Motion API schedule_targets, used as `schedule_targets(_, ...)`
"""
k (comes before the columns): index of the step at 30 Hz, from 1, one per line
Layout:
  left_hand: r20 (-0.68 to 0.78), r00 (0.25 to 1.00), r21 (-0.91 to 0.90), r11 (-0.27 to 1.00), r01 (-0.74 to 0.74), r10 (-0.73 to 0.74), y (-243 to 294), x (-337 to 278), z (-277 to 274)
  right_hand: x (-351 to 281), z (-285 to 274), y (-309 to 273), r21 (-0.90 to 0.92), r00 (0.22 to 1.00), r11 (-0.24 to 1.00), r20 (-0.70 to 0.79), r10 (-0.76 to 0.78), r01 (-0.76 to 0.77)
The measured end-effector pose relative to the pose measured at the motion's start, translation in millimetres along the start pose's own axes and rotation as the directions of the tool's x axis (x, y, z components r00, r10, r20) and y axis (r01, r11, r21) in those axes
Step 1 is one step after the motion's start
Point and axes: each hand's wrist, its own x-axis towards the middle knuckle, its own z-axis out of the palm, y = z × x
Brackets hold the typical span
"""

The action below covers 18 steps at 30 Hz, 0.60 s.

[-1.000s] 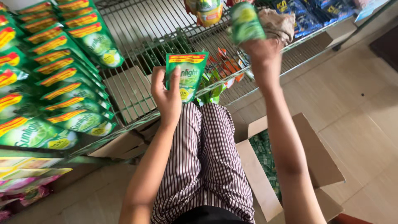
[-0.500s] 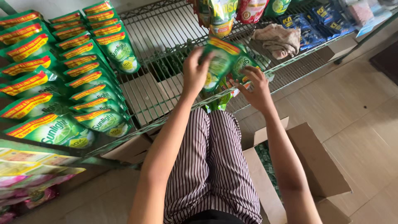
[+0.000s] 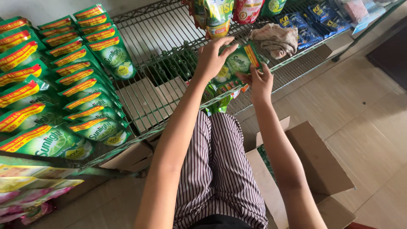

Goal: The person repeatedly takes green Sunlight dish soap sachets from a cardboard box on the floor and places them upright on a wire shelf. The person handles the sachets one at a time, arranging them in neat rows on the shelf.

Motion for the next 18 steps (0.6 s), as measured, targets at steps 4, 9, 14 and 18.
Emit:
schedule_targets(4, 0.080, 0.997, 0.057, 0.998, -0.020, 0.015, -12, -25, -8, 9, -27, 17, -0.394, 0.994, 0.919, -0.098, -0.054, 0.011)
schedule_targets(9, 0.120, 0.975, -0.021, 0.982, 0.190, -0.186, -35, -77, 4, 30, -53, 24, -0.830, 0.942, 0.530, -0.013, -0.335, 0.177)
schedule_targets(14, 0.101, 0.993, -0.103, 0.992, 0.067, -0.056, -50, -118, 14, 41, -54, 14, -0.798, 0.899, 0.537, 0.013, -0.439, 0.274)
schedule_targets(18, 0.199, 0.952, -0.039, 0.969, 0.246, -0.233, -49, -128, 4, 25, -39, -12, -0.812, 0.797, 0.403, 0.122, -0.591, 0.423)
